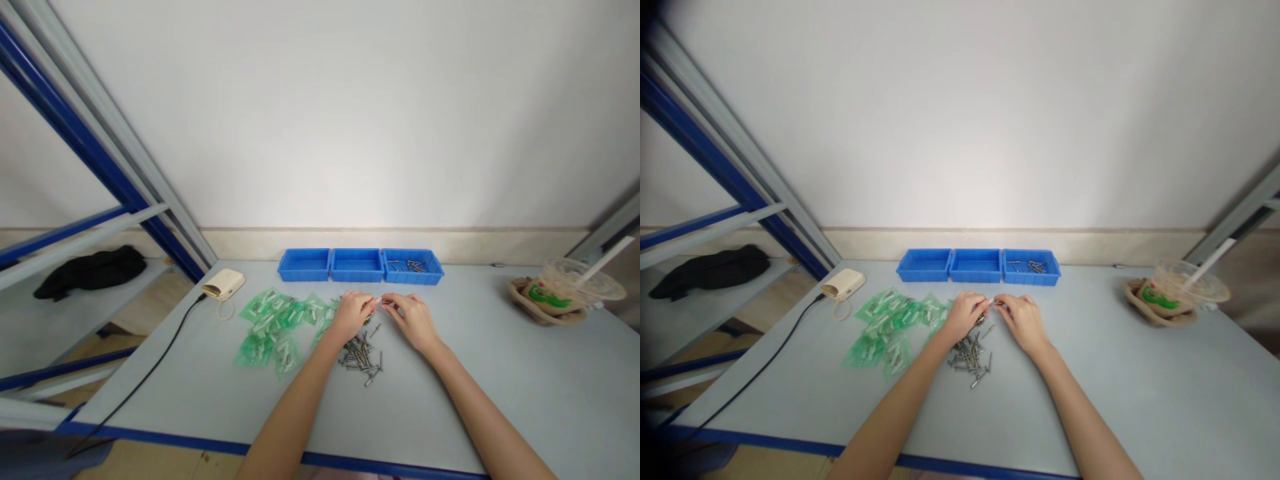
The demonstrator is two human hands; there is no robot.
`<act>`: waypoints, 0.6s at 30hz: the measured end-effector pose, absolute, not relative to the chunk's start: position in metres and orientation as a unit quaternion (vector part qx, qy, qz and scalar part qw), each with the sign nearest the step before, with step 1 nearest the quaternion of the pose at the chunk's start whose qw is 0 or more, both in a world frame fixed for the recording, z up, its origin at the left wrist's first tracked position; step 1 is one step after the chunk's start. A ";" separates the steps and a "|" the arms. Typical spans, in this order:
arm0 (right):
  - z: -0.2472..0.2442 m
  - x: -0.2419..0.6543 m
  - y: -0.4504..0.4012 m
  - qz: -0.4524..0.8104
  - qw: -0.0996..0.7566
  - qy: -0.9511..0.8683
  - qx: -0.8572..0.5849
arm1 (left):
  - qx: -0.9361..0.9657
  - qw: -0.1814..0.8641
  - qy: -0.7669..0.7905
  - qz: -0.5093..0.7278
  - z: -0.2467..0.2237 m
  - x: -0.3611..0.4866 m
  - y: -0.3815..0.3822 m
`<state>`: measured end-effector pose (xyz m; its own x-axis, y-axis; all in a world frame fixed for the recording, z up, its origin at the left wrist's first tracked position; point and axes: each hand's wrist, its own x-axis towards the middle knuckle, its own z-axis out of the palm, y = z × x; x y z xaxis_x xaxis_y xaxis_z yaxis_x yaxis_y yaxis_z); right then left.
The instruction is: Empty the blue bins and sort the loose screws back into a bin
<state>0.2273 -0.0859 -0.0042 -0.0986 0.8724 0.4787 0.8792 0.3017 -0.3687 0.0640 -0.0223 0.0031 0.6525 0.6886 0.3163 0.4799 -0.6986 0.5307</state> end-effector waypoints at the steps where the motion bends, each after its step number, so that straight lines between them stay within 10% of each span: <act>1: -0.004 0.228 -0.086 -0.006 0.319 -0.741 -0.590 | 0.884 0.212 0.328 0.255 0.003 0.064 -0.022; 18: -0.005 0.228 -0.086 -0.001 0.289 -0.749 -0.596 | 0.860 0.289 0.315 0.277 0.010 0.067 -0.023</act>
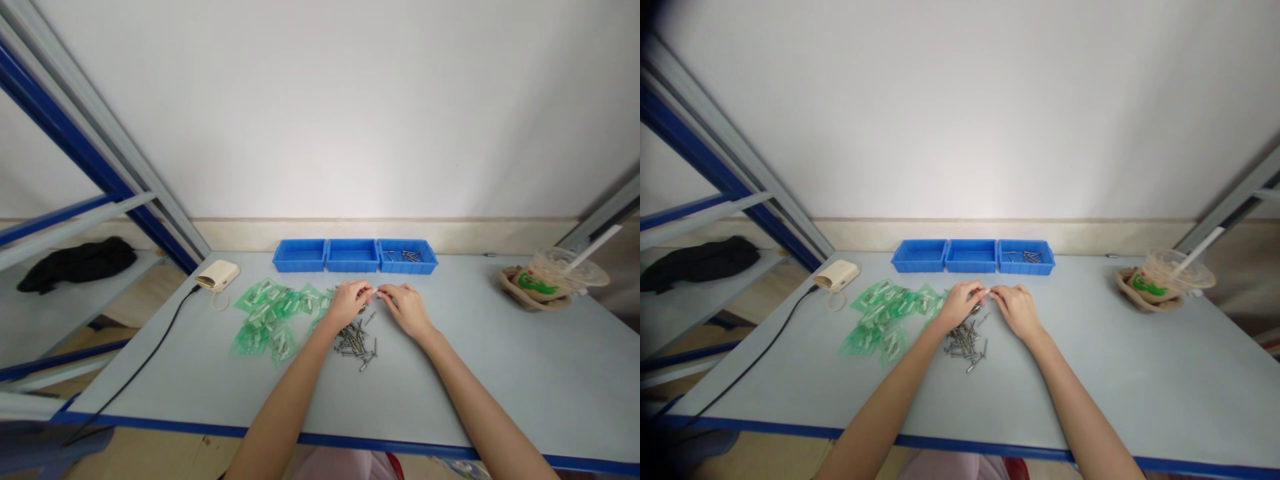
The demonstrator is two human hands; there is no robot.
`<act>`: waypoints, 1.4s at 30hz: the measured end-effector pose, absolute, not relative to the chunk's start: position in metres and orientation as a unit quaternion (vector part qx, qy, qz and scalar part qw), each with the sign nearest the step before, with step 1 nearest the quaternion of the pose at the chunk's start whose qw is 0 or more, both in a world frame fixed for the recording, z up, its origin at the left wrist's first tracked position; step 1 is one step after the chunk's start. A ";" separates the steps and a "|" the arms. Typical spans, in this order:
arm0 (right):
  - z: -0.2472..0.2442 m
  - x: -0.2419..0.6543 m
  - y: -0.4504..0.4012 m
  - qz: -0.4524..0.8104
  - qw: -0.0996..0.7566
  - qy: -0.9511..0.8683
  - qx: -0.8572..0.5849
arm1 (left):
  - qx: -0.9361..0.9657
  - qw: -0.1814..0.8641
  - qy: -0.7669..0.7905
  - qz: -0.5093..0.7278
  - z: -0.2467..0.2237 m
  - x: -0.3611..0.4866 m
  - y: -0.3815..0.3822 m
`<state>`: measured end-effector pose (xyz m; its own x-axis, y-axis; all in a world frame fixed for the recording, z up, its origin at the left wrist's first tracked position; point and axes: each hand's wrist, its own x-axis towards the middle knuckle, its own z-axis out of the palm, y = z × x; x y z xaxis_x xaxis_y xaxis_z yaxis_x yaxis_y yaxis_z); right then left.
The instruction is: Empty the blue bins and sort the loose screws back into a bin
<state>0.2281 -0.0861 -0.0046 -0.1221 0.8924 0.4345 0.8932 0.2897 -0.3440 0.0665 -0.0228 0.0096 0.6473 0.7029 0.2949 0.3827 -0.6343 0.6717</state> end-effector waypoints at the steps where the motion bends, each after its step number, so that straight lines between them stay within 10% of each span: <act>1: -0.005 0.228 -0.086 0.002 0.290 -0.750 -0.595 | 0.861 0.289 0.319 0.272 0.010 0.066 -0.023; 32: 0.044 0.283 -0.020 -0.076 0.339 -0.640 -0.685 | 0.758 0.315 0.440 0.364 0.002 0.053 -0.007; 42: 0.002 0.235 -0.082 0.252 0.235 -0.804 -0.486 | 0.789 0.303 0.412 0.341 0.006 0.055 -0.012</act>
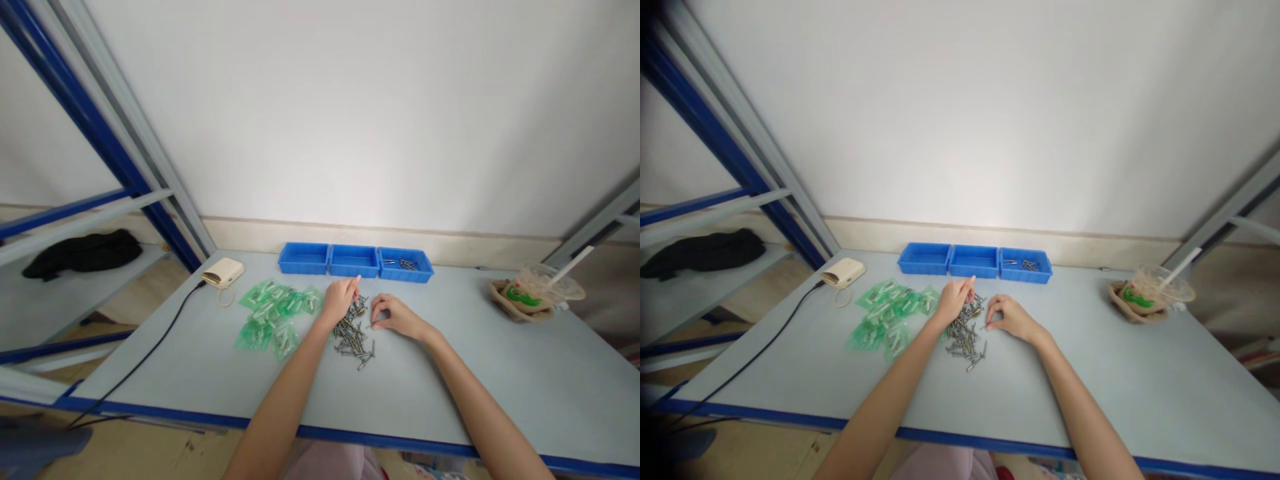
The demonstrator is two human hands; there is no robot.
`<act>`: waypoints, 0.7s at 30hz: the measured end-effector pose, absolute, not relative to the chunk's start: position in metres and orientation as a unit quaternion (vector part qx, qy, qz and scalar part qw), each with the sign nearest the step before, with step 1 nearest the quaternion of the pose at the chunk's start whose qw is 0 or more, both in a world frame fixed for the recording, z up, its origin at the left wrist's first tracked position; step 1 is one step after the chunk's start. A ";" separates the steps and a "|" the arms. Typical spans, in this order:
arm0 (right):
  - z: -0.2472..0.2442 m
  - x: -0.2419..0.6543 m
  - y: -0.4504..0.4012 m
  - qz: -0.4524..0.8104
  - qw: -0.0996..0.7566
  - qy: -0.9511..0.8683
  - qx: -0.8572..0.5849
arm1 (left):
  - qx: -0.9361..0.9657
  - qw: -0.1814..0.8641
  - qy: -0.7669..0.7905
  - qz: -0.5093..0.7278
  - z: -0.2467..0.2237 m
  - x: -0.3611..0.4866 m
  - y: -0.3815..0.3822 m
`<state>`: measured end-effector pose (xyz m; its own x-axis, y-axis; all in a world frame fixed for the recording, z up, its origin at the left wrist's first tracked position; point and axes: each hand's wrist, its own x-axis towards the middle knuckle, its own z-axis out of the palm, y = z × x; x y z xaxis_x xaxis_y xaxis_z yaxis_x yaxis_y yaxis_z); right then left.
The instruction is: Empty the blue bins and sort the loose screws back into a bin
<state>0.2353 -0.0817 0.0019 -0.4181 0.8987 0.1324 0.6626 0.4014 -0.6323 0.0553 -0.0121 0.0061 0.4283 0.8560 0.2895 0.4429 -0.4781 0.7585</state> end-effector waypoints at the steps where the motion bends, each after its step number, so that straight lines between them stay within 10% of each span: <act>1: -0.001 0.235 -0.082 0.255 0.253 -0.792 -0.494 | 0.798 0.298 0.403 0.334 0.008 0.055 -0.014; 21: 0.000 0.237 -0.078 0.192 0.402 -0.693 -0.567 | 0.892 0.141 0.340 0.261 0.009 0.067 -0.026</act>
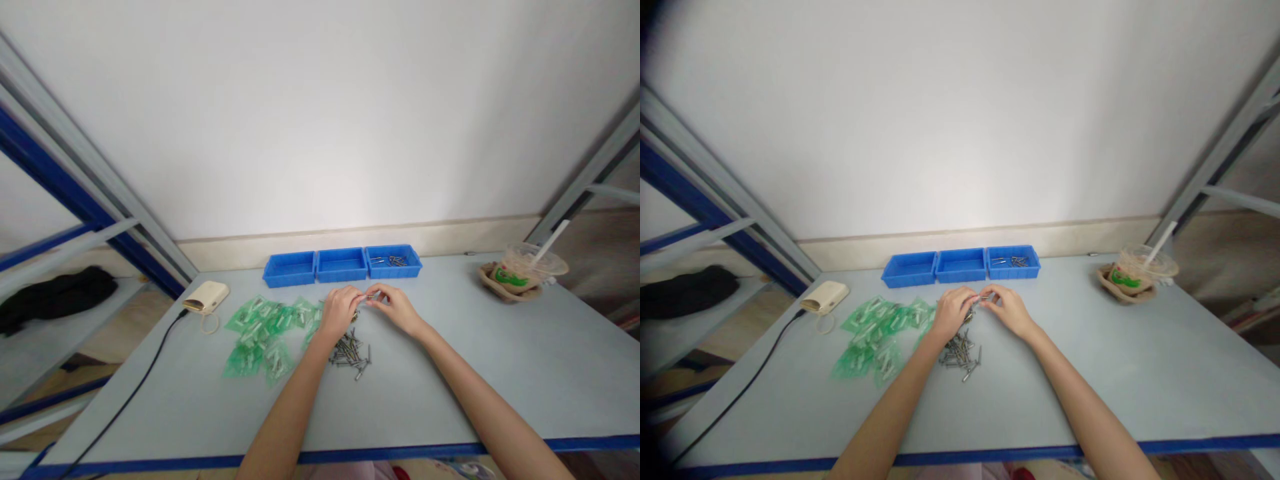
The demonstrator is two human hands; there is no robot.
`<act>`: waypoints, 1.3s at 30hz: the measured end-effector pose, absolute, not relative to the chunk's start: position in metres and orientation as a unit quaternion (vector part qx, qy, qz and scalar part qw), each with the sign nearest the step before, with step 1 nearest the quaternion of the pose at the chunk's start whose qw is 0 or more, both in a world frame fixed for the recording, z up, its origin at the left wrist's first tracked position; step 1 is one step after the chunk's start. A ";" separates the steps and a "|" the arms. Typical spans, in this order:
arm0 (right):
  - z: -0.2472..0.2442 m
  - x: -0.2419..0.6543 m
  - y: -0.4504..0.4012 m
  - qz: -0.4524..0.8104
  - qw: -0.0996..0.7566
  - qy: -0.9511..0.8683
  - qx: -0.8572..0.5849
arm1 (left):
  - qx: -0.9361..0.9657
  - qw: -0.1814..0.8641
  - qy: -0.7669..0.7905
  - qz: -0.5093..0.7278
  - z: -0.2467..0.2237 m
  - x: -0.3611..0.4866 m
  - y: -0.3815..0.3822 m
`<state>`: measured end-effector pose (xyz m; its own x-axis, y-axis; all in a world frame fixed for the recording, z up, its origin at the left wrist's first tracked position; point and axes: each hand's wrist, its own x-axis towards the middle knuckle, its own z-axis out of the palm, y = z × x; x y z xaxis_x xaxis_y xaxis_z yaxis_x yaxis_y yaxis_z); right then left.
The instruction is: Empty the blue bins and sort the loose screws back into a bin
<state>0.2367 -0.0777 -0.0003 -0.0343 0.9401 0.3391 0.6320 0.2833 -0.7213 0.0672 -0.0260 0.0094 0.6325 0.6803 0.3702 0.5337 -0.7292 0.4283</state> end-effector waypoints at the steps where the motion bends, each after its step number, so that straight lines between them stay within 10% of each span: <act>1: 0.000 0.237 -0.079 0.174 0.394 -0.698 -0.572 | 0.891 0.145 0.340 0.262 0.010 0.067 -0.026; 39: 0.006 0.239 -0.087 -0.035 0.301 -0.771 -0.559 | 0.851 0.315 0.345 0.240 0.010 0.068 -0.028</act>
